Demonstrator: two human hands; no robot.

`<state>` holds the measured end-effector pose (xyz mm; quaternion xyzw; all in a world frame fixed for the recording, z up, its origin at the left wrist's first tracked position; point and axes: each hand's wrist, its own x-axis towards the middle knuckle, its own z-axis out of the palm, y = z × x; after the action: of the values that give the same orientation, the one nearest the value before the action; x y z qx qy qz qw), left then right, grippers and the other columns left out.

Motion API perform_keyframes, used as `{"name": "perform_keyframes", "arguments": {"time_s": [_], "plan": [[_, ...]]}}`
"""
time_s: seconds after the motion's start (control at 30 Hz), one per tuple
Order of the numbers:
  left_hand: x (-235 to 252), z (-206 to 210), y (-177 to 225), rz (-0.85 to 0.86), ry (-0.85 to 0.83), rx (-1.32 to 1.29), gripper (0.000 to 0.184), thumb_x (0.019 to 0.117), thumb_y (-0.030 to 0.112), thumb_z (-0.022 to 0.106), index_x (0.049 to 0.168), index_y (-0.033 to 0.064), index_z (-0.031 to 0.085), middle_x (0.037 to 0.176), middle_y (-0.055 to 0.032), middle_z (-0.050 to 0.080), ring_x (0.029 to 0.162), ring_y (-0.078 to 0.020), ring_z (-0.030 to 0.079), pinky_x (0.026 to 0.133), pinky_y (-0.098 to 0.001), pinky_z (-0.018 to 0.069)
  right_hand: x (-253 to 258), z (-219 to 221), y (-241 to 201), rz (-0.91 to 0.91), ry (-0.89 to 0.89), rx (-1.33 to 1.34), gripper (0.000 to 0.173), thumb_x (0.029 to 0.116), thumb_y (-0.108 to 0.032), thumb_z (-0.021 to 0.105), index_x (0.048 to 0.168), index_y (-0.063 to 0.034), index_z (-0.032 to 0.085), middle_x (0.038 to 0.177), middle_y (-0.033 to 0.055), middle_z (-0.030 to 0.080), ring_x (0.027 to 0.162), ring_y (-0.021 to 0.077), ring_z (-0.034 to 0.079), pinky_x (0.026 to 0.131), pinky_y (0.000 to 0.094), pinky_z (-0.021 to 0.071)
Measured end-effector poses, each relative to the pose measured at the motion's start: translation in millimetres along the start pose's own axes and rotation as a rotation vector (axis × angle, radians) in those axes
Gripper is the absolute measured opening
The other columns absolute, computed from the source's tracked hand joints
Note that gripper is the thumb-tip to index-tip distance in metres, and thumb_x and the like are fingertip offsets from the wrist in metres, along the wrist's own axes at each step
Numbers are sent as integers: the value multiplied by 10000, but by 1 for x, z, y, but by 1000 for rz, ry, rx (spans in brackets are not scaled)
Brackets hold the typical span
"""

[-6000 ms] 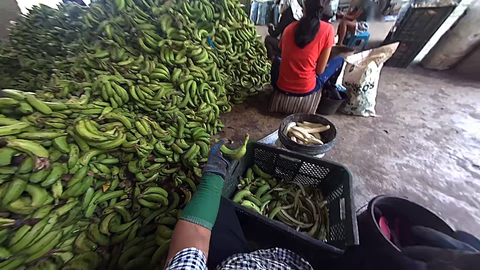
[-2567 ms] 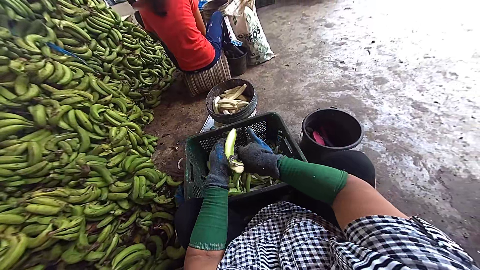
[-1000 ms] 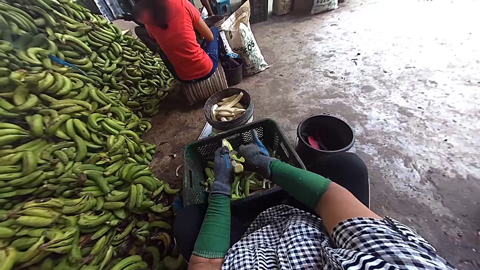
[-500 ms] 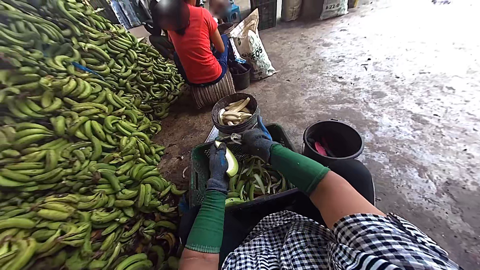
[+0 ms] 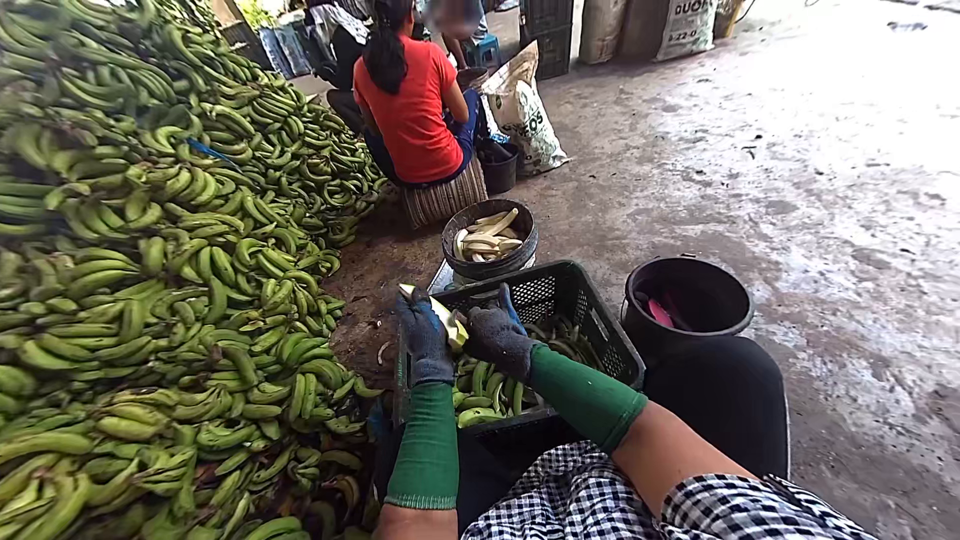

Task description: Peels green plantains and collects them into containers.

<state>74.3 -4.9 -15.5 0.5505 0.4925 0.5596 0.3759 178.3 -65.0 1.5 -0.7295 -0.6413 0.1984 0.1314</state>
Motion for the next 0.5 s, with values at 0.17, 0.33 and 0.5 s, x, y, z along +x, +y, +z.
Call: {"name": "perform_keyframes", "arguments": {"time_s": [0.17,0.33,0.5], "plan": [[-23,-10,7,-78,-380,-55,436,1107,310,407,1438,40,497,1301,-163,603,1138,-198,595,984,-395,502,14,-23,11,-59,44,-48,397,985,-281,686,1220,35,638,1166,254,674,1129,425,654,952,603,525],[-39,-18,18,-107,-599,-249,381,1102,279,420,1412,93,539,1243,-59,643,1067,-93,621,920,-302,539,31,-46,22,-55,67,-177,232,998,-209,631,1078,3,681,1074,210,699,1035,398,685,882,596,553],[-28,-3,22,-150,-398,-210,356,1084,251,486,1378,54,533,1144,-90,653,979,-122,647,872,-338,564,41,-58,42,11,161,-132,340,948,-323,705,1059,-2,697,1036,223,708,1009,415,690,864,639,552]]}}
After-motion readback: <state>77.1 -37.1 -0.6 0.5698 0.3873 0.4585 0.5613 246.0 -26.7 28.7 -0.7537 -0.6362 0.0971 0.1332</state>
